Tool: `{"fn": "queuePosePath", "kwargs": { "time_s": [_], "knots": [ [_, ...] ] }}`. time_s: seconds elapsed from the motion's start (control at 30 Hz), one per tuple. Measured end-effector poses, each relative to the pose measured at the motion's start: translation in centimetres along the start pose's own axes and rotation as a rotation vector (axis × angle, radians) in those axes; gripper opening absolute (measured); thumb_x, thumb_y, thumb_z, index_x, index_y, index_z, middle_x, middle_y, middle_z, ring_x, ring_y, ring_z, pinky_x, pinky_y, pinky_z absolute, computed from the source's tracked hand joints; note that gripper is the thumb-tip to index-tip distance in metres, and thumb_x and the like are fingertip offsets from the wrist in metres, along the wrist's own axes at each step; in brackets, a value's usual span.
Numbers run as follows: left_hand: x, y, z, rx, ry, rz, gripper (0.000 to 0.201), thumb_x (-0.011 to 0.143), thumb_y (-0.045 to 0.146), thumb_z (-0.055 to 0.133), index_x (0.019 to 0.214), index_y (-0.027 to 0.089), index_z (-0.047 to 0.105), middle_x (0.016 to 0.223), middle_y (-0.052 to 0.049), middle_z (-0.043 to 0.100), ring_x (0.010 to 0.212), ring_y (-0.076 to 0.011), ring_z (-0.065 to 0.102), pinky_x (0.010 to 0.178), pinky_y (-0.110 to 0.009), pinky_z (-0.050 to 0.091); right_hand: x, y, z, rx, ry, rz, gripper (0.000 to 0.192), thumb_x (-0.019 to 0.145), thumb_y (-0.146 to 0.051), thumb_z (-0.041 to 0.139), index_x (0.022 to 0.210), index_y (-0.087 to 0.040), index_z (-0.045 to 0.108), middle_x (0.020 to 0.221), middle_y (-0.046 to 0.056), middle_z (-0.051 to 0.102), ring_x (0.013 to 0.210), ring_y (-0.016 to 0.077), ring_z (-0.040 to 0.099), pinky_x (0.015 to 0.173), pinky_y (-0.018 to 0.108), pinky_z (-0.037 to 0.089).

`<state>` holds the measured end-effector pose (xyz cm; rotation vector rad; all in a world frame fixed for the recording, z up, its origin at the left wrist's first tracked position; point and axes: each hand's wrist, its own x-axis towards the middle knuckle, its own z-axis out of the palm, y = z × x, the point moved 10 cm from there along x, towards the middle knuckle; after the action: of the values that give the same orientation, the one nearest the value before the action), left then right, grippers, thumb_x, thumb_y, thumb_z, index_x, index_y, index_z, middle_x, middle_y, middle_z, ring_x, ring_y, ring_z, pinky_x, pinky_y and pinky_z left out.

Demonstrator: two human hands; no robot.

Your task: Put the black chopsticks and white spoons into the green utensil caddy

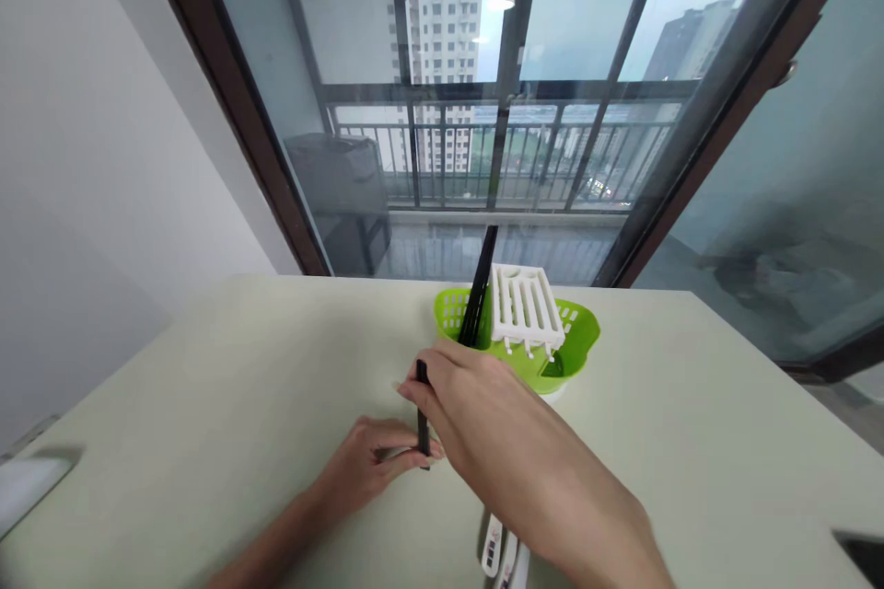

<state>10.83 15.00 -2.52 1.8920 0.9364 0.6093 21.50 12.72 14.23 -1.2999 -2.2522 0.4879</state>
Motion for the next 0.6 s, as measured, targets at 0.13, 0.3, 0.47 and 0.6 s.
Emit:
{"fn": "queuePosePath", "kwargs": {
  "time_s": [0.13,0.3,0.47,0.6],
  "knots": [
    [0.1,-0.7,0.3,0.042,-0.022,-0.047,0.019,0.091,0.038,0.07,0.1,0.03,0.083,0.093,0.002,0.083,0.071,-0.0142,0.071,0.065,-0.022,0.047,-0.2,0.0,-0.6,-0.02,0.007,-0.004,0.027,0.106,-0.03,0.048,0.085,-0.024,0.063,0.085,0.001,0.07,0.075,0.0171,0.068,0.062,0.029,0.043],
    [0.3,-1.3,0.6,0.078,-0.017,-0.106,0.018,0.089,0.038,0.071,0.097,0.029,0.084,0.09,0.003,0.083,0.067,-0.0126,0.068,0.064,-0.022,0.043,-0.5,1.2,-2.4,-0.117,0.114,0.096,0.023,0.103,-0.036,0.051,0.089,-0.026,0.065,0.081,0.0,0.071,0.07,0.0189,0.066,0.058,0.029,0.04],
    [0.4,-1.2,0.6,0.068,0.008,-0.097,0.017,0.09,0.038,0.07,0.096,0.029,0.083,0.093,0.003,0.083,0.078,-0.0149,0.071,0.075,-0.023,0.047,-0.8,2.0,-3.3,-0.086,0.216,0.175,0.029,0.103,-0.044,0.051,0.083,-0.027,0.062,0.073,-0.001,0.071,0.064,0.0189,0.065,0.057,0.03,0.041],
    [0.4,-0.5,-0.5,-0.058,0.106,-0.021,0.027,0.095,0.044,0.063,0.105,0.025,0.08,0.104,-0.002,0.081,0.092,-0.0184,0.071,0.086,-0.028,0.05,-1.2,1.8,-5.3,-0.022,0.362,0.172,0.035,0.102,-0.051,0.05,0.082,-0.027,0.064,0.069,-0.002,0.07,0.053,0.0159,0.061,0.052,0.029,0.041]
  ]
}}
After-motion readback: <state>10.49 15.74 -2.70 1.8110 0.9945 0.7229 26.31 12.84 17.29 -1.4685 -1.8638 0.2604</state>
